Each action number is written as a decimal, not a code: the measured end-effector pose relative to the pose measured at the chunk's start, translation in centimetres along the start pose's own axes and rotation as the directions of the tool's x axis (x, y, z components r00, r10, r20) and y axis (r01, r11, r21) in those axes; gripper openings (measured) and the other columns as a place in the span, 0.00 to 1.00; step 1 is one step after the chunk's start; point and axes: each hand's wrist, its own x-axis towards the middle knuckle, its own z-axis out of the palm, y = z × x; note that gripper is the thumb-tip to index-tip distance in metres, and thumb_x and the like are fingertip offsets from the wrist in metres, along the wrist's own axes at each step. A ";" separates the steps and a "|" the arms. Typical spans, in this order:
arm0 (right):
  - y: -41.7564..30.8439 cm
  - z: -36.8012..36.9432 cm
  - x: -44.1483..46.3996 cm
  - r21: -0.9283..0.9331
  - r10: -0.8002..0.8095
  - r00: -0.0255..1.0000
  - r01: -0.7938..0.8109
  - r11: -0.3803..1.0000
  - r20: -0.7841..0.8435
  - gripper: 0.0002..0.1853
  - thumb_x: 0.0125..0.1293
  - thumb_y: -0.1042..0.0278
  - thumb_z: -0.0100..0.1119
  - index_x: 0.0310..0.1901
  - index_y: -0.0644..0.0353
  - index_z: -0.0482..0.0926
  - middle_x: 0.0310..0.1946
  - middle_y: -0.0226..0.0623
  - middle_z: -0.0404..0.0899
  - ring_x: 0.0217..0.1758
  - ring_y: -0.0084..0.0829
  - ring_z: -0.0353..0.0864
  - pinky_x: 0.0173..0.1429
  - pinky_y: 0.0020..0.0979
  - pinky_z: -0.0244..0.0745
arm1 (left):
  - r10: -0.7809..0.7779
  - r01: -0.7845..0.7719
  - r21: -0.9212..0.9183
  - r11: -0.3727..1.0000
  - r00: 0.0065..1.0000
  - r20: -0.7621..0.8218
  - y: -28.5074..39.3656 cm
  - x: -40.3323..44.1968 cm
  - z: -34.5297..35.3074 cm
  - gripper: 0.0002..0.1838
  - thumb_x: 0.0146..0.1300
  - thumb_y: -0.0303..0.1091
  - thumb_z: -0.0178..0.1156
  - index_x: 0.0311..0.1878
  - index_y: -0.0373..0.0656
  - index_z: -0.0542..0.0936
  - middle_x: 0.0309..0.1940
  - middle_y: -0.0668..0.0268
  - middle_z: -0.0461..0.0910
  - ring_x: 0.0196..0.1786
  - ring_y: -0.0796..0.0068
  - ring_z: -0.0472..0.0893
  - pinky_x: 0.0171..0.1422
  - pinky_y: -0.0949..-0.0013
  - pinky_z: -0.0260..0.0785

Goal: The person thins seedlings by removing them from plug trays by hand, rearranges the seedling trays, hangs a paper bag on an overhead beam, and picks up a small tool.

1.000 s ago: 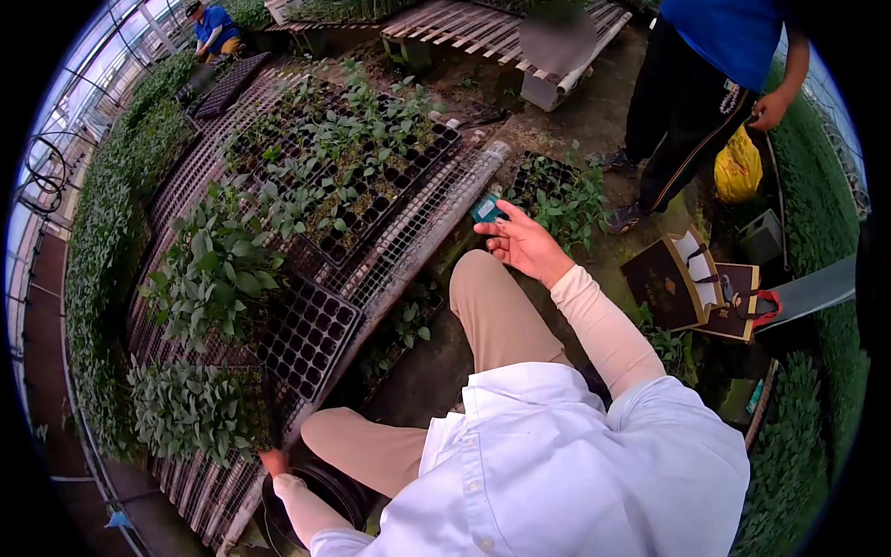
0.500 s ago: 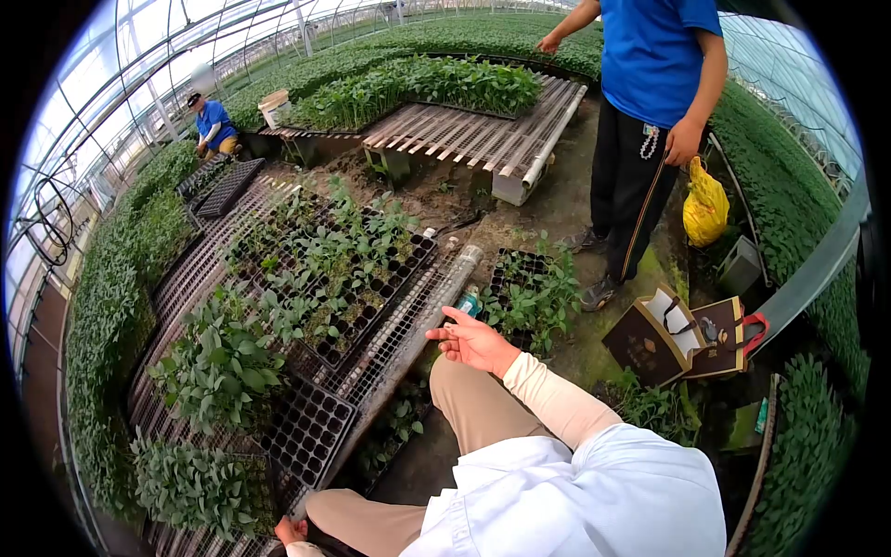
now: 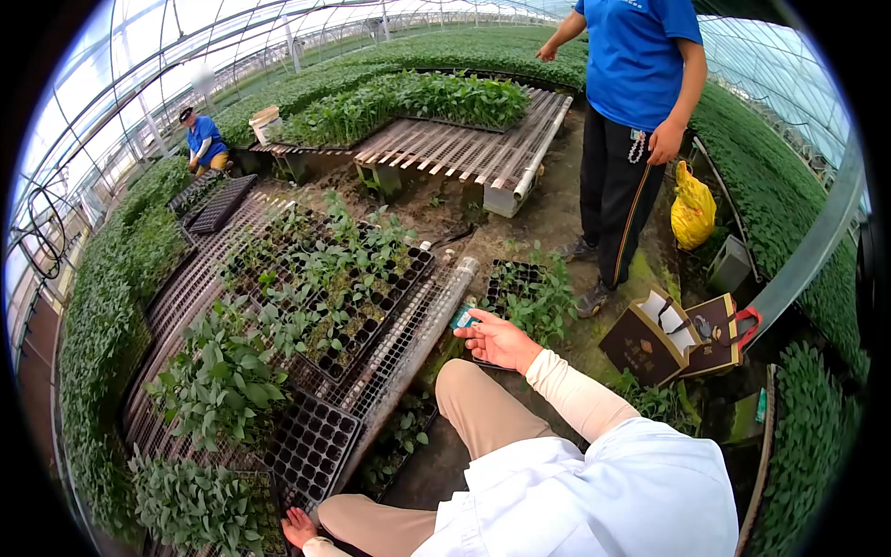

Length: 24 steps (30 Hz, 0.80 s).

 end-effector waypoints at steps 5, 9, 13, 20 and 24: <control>0.1 -0.3 0.6 0.020 -0.001 1.000 0.002 1.000 -0.011 0.31 0.76 0.72 0.44 0.76 0.49 0.46 0.53 0.45 0.78 0.41 0.29 0.79 0.44 0.31 0.77 | 0.063 -0.063 -0.038 0.997 0.998 0.011 0.1 0.8 0.4 0.31 0.74 0.44 0.49 0.72 0.38 0.57 0.73 0.61 0.61 0.68 0.59 0.69 0.63 0.56 0.73; 0.7 -0.9 1.0 0.011 0.005 1.000 -0.005 1.000 0.000 0.33 0.76 0.71 0.43 0.77 0.46 0.41 0.51 0.42 0.80 0.39 0.27 0.80 0.41 0.30 0.77 | -0.032 0.040 -0.130 0.991 0.998 0.060 1.0 1.8 0.0 0.29 0.76 0.44 0.45 0.69 0.30 0.59 0.70 0.57 0.64 0.67 0.59 0.70 0.63 0.56 0.73; -2.0 0.8 3.4 -0.179 0.011 1.000 -0.012 0.984 -0.004 0.37 0.75 0.73 0.43 0.78 0.45 0.35 0.51 0.43 0.79 0.37 0.26 0.80 0.39 0.27 0.77 | -0.003 -0.001 -0.208 0.978 1.000 -0.019 0.8 3.3 1.0 0.27 0.76 0.42 0.43 0.65 0.26 0.63 0.64 0.50 0.70 0.61 0.57 0.75 0.62 0.59 0.75; -22.4 7.8 14.0 -0.584 -0.278 0.961 0.225 0.780 -0.002 0.42 0.73 0.72 0.46 0.77 0.43 0.30 0.45 0.44 0.79 0.32 0.26 0.79 0.34 0.28 0.77 | 0.147 -0.147 -0.026 0.989 0.989 -0.010 1.3 4.8 2.6 0.25 0.74 0.36 0.44 0.61 0.20 0.63 0.58 0.44 0.72 0.57 0.55 0.78 0.58 0.60 0.80; -29.1 13.9 14.3 -0.695 -0.417 0.908 0.275 0.665 -0.039 0.40 0.76 0.69 0.45 0.77 0.47 0.30 0.44 0.43 0.80 0.32 0.26 0.78 0.33 0.28 0.77 | 0.556 -0.567 0.474 0.674 0.811 0.179 1.6 6.6 3.4 0.21 0.72 0.32 0.45 0.54 0.16 0.68 0.52 0.41 0.75 0.52 0.54 0.80 0.54 0.60 0.82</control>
